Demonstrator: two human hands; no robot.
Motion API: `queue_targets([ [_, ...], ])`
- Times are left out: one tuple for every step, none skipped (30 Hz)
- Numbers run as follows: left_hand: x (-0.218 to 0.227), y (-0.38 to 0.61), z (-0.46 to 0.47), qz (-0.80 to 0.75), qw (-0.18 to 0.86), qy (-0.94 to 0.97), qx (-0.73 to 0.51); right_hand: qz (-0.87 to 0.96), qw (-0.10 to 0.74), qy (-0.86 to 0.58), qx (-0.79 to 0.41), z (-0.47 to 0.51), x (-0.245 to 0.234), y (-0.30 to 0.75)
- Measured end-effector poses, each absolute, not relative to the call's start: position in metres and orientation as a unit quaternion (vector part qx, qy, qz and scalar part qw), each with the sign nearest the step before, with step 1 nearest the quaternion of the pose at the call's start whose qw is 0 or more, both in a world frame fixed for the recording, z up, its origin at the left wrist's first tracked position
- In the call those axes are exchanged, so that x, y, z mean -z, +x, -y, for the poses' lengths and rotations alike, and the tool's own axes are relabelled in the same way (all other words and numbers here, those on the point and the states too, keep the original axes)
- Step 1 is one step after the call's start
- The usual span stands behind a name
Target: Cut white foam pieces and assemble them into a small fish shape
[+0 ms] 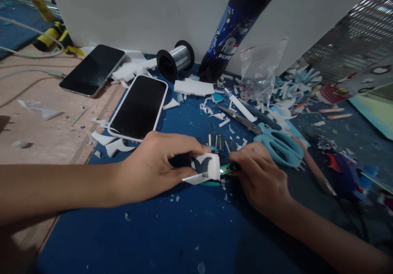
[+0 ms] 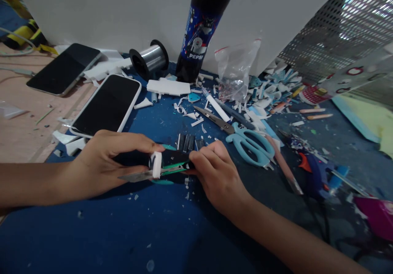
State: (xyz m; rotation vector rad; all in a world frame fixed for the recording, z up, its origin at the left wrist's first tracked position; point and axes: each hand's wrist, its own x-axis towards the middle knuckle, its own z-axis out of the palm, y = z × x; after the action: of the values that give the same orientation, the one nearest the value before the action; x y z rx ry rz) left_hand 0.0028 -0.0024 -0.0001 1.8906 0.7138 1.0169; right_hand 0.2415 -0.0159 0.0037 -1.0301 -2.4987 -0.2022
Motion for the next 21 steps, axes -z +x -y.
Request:
queue_targets([
  [0.001, 0.003, 0.002, -0.285, 0.423, 0.758, -0.406, 0.902, 0.212, -0.370, 0.074, 0.016, -0.004, 0.242],
  [0.001, 0.002, 0.003, -0.284, 0.421, 0.761, -0.404, 0.902, 0.212, -0.368, 0.076, 0.016, -0.004, 0.242],
  [0.001, 0.002, 0.003, -0.283, 0.420, 0.764, -0.401, 0.903, 0.212, -0.366, 0.078, 0.016, -0.004, 0.242],
  [0.001, 0.001, 0.003, -0.280, 0.420, 0.766, -0.397, 0.903, 0.211, -0.366, 0.079, 0.016, -0.004, 0.241],
  [0.002, 0.001, 0.003, -0.277, 0.420, 0.769, -0.394, 0.903, 0.212, -0.365, 0.080, 0.016, -0.004, 0.241],
  [0.002, 0.001, 0.003, -0.274, 0.420, 0.771, -0.392, 0.903, 0.212, -0.365, 0.079, 0.016, -0.004, 0.241],
  [0.002, 0.001, 0.003, -0.272, 0.419, 0.773, -0.390, 0.903, 0.212, -0.365, 0.077, 0.016, -0.004, 0.241],
  [0.002, 0.001, 0.003, -0.274, 0.416, 0.775, -0.389, 0.903, 0.214, -0.365, 0.075, 0.016, -0.004, 0.241],
  [0.002, 0.001, 0.003, -0.276, 0.413, 0.775, -0.390, 0.903, 0.214, -0.365, 0.073, 0.016, -0.004, 0.241],
  [0.002, 0.001, 0.003, -0.278, 0.409, 0.776, -0.391, 0.903, 0.216, -0.365, 0.072, 0.016, -0.004, 0.242],
  [0.001, 0.001, 0.003, -0.280, 0.406, 0.776, -0.394, 0.903, 0.217, -0.364, 0.071, 0.016, -0.004, 0.242],
  [0.001, 0.001, 0.004, -0.281, 0.404, 0.776, -0.395, 0.903, 0.216, -0.365, 0.071, 0.016, -0.003, 0.242],
  [0.000, 0.001, 0.004, -0.284, 0.402, 0.777, -0.392, 0.902, 0.216, -0.366, 0.071, 0.016, -0.003, 0.242],
  [-0.001, 0.002, 0.004, -0.287, 0.402, 0.780, -0.384, 0.902, 0.218, -0.367, 0.069, 0.016, -0.003, 0.242],
  [-0.002, 0.002, 0.005, -0.290, 0.400, 0.784, -0.376, 0.901, 0.219, -0.369, 0.065, 0.016, -0.003, 0.242],
  [-0.004, 0.002, 0.005, -0.296, 0.395, 0.789, -0.366, 0.900, 0.221, -0.370, 0.061, 0.015, -0.004, 0.242],
  [-0.006, 0.003, 0.005, -0.301, 0.386, 0.795, -0.359, 0.899, 0.224, -0.372, 0.056, 0.015, -0.004, 0.242],
  [-0.007, 0.003, 0.005, -0.306, 0.374, 0.800, -0.356, 0.898, 0.227, -0.373, 0.051, 0.015, -0.004, 0.242],
  [-0.008, 0.003, 0.005, -0.311, 0.361, 0.804, -0.357, 0.897, 0.231, -0.374, 0.046, 0.014, -0.005, 0.242],
  [-0.009, 0.004, 0.005, -0.313, 0.349, 0.806, -0.361, 0.897, 0.232, -0.374, 0.042, 0.014, -0.005, 0.242],
  [-0.009, 0.004, 0.005, -0.312, 0.340, 0.808, -0.366, 0.897, 0.233, -0.372, 0.038, 0.014, -0.005, 0.242],
])
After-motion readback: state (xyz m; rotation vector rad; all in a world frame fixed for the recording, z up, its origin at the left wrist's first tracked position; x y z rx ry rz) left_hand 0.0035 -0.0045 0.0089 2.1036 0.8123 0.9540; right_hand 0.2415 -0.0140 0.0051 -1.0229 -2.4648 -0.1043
